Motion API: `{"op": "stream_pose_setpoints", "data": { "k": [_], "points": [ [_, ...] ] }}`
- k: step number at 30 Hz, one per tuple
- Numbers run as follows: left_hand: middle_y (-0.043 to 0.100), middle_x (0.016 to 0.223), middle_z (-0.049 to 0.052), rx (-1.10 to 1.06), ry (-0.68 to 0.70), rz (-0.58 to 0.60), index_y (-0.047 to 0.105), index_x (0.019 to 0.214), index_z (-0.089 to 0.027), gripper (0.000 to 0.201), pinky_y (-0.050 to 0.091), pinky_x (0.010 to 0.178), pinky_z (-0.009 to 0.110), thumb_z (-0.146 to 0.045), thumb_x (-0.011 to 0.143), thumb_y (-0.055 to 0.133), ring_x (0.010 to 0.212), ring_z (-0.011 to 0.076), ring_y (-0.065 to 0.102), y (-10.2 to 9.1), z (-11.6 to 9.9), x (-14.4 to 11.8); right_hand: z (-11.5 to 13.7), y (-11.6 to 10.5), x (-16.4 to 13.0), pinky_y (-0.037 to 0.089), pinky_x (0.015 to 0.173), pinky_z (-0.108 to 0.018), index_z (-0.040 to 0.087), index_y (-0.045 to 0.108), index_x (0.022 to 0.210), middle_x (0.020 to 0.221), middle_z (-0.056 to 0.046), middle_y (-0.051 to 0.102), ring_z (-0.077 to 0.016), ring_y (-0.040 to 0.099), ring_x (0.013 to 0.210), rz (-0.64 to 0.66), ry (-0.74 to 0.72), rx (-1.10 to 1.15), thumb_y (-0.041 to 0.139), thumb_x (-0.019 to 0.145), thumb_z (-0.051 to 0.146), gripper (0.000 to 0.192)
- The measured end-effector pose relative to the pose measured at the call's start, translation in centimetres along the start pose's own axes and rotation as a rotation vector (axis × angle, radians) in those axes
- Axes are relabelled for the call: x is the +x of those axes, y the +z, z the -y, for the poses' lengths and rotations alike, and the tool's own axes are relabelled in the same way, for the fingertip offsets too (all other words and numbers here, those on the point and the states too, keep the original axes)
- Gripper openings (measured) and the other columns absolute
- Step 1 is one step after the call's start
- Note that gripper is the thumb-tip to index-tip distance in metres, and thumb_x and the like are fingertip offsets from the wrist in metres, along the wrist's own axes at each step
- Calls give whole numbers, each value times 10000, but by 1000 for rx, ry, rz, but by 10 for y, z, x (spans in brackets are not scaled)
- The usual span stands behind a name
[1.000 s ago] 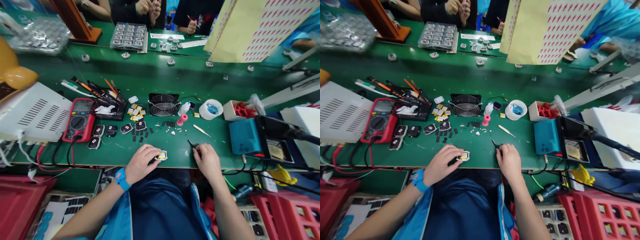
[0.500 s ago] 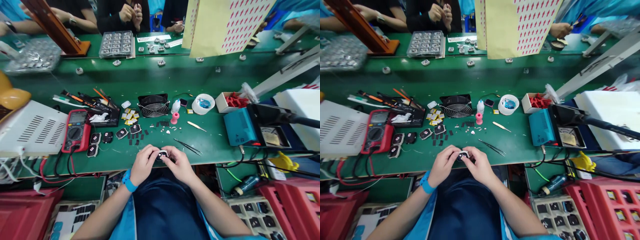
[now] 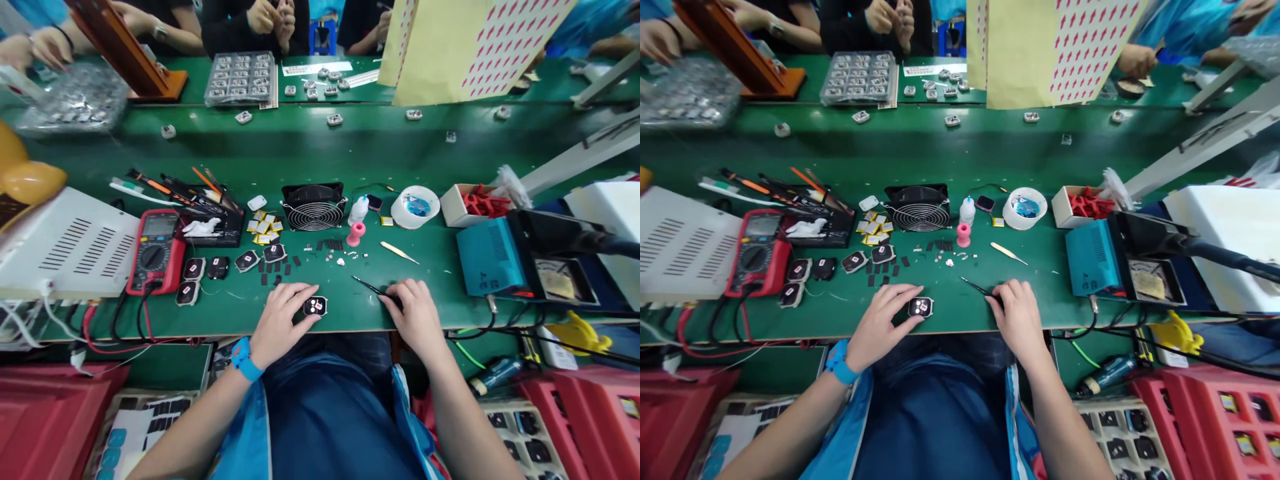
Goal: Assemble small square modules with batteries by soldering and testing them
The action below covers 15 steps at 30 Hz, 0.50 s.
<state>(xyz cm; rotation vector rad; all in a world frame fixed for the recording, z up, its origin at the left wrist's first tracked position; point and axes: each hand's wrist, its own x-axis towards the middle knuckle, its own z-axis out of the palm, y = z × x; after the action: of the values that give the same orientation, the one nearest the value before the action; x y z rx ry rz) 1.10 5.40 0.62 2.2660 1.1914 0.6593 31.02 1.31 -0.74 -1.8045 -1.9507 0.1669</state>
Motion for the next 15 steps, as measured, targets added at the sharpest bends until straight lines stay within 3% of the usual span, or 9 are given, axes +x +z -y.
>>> {"op": "stream_pose_setpoints", "data": {
  "k": [2, 5, 9, 12, 15],
  "points": [
    [667, 1302, 78, -18, 42, 12, 535, 1444, -273, 486, 480, 1037, 435, -314, 977, 659, 1207, 259, 598, 3, 1, -3, 0, 1, 0, 462, 727, -370, 217, 623, 822, 803, -71, 628, -235, 554, 770, 25, 22, 43, 451, 1054, 419, 352],
    [694, 1227, 71, -31, 88, -13, 528, 1433, -263, 457, 487, 1006, 414, -254, 989, 636, 1150, 242, 625, 7, 1, -6, 14, 6, 2, 466, 645, -321, 223, 601, 790, 724, -29, 628, -182, 579, 657, 29, 131, 230, 487, 1035, 477, 371],
    [694, 1133, 71, 9, 69, -58, 543, 1395, -247, 431, 511, 915, 389, -312, 986, 660, 1031, 235, 633, 12, -2, -8, 39, 14, 1, 502, 541, -270, 209, 635, 965, 721, 6, 671, -129, 596, 532, 28, 279, 646, 618, 966, 488, 279],
    [671, 1219, 98, 17, 83, -56, 497, 1437, -231, 503, 514, 941, 395, -325, 976, 675, 1101, 248, 620, 15, -5, -10, 45, 16, -4, 587, 602, -286, 208, 676, 1013, 847, -32, 727, -152, 703, 641, 17, 267, 829, 664, 953, 408, 209],
    [677, 1216, 93, -8, 105, -75, 469, 1458, -230, 504, 518, 956, 401, -279, 990, 650, 1101, 239, 623, 16, -6, -11, 45, 15, -10, 625, 711, -323, 219, 737, 887, 882, -54, 755, -185, 739, 783, -30, 175, 755, 726, 921, 297, 86]
  ]
}}
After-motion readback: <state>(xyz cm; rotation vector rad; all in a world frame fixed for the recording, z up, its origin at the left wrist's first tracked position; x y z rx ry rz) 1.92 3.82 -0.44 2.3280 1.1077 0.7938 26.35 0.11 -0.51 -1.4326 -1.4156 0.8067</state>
